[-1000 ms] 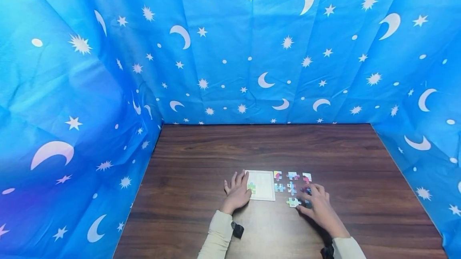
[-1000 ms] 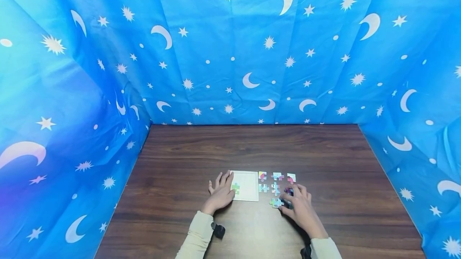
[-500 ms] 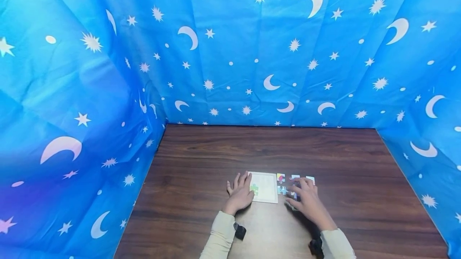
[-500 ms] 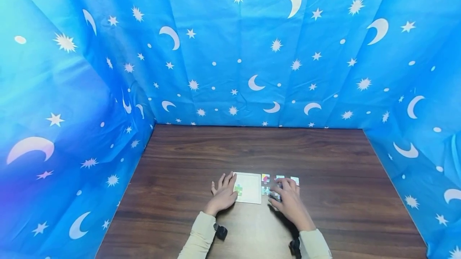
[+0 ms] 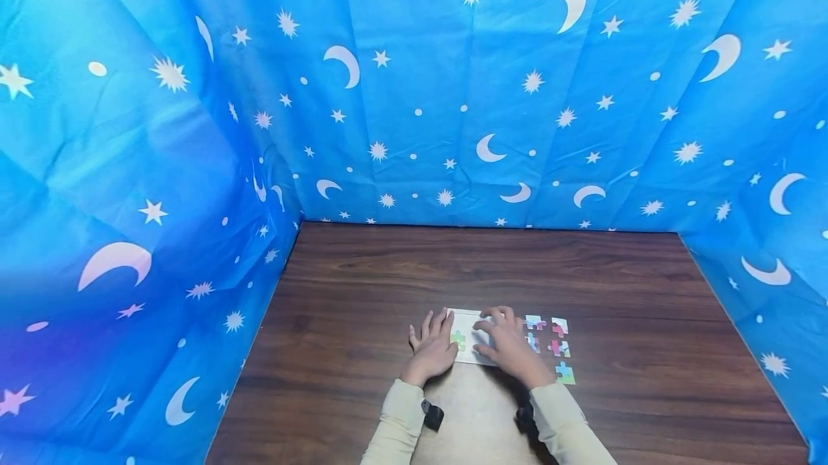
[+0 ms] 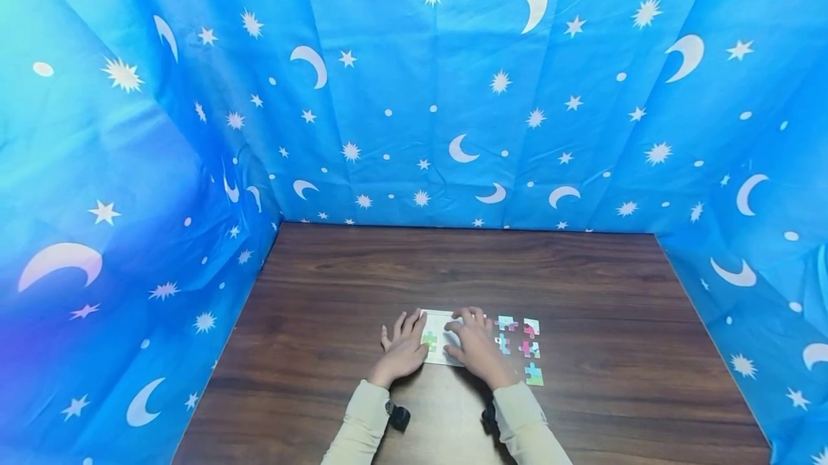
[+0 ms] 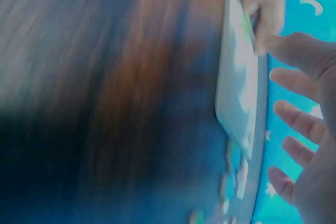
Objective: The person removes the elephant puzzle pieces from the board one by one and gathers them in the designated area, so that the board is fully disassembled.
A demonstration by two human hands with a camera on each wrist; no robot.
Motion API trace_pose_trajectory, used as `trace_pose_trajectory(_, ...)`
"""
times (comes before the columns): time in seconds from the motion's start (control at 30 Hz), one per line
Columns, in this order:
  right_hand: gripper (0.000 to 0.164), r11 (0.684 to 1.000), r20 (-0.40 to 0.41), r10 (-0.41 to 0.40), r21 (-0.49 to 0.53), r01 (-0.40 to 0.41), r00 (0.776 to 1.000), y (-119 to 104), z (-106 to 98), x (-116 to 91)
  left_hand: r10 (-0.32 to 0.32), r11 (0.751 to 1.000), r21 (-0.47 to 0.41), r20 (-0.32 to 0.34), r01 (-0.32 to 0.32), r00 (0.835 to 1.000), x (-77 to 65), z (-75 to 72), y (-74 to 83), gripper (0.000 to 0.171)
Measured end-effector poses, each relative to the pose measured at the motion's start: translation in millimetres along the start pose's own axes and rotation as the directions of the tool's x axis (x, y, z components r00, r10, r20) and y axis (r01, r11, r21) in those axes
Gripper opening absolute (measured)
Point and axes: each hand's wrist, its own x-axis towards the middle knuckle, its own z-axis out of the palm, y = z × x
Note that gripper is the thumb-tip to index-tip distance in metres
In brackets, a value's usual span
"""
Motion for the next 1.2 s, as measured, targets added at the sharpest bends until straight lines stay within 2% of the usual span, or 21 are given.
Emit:
trace_pose_trajectory(0.23,0.027,1.0,0.087,0.007,-0.031,-0.004,0.996,-6.0,15.9,7.9,-0.002,1.0,0.019,0.015,0.002,1.0,-0.2,0.2,1.6,0.066)
trace_pose_trajectory(0.47,0.027,0.999,0.09,-0.01,-0.039,0.013,0.996,-5.4,15.9,8.4,-0.001,1.0,0.012,0.02,0.0,1.0,-0.9,-3.4,7.0,0.066)
trace_pose_trajectory(0.77,0.022,0.999,0.075,-0.032,-0.023,0.034,0.997,-9.2,18.6,12.9,-0.015,1.0,0.008,0.017,0.015,1.0,-1.5,-2.2,5.9,0.065)
trace_pose_trajectory(0.97,0.018,0.997,0.054,-0.061,-0.047,0.063,0.997,-7.3,17.1,15.7,-0.017,1.0,-0.005,0.014,0.017,1.0,0.3,-2.1,4.3,0.062)
trace_pose_trajectory(1.2,0.017,0.999,0.032,-0.023,-0.041,0.024,0.999,-2.0,4.3,6.8,-0.033,0.999,0.006,0.028,0.033,0.999,3.7,1.0,1.1,0.061)
